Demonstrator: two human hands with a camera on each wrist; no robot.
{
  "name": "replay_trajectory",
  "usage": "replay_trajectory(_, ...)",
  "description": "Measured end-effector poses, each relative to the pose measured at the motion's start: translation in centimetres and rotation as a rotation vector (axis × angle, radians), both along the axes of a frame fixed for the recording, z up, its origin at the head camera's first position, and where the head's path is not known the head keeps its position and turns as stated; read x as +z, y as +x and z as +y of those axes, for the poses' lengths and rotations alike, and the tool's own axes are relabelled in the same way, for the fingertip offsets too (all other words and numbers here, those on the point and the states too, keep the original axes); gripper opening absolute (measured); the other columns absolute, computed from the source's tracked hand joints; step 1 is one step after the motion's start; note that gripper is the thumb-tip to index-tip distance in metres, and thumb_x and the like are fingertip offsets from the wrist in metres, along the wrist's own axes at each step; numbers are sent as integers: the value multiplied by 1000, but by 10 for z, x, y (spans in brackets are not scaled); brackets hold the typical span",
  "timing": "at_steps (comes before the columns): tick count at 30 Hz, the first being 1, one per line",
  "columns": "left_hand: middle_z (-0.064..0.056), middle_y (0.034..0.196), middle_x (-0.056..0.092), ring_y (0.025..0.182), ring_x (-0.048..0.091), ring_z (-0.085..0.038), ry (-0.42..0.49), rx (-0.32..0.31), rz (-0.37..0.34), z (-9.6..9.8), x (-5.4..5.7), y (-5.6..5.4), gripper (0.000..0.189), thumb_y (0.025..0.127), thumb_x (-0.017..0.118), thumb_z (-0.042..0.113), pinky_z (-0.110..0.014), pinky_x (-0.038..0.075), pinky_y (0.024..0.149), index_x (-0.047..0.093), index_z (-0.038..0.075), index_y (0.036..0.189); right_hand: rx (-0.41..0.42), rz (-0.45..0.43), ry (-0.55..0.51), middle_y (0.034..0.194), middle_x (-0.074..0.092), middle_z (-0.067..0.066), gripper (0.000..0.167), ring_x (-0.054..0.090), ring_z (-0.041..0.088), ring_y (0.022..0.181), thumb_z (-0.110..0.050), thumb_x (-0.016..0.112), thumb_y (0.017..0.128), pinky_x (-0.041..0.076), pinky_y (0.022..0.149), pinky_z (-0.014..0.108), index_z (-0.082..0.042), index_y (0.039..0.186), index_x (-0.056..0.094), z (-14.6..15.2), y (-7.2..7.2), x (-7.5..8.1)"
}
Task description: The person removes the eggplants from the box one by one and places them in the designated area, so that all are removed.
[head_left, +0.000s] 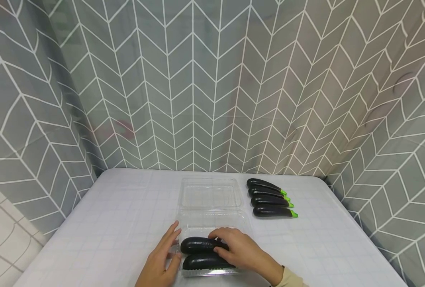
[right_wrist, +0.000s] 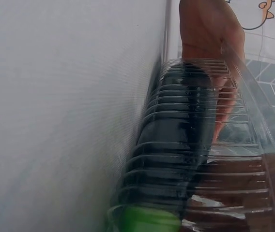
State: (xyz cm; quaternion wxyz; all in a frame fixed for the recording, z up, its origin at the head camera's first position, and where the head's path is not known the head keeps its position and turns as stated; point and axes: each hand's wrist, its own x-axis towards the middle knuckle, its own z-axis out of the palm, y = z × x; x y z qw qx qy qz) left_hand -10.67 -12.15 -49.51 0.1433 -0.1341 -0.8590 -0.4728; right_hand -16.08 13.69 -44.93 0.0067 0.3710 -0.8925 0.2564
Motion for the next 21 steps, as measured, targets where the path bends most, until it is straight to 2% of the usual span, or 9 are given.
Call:
replay_trajectory(10,-4,162,42,114,67,-23,10,-8,4,0,-1,0,59,89,68,-2,-30,59,80,57,4,146,1,21,41,122,72,-2,28,65,13,114,-12,71,98,56,93,37,-15,126,70,0,3,0)
replay_trajectory(21,-2,163,41,115,66,-22,0,3,-15,1,0,-1,59,90,69,-2,-30,59,81,57,6,147,18,47,10,123,71,0,29,65,13,115,-10,68,100,55,95,36,-11,128,67,2,2,-2)
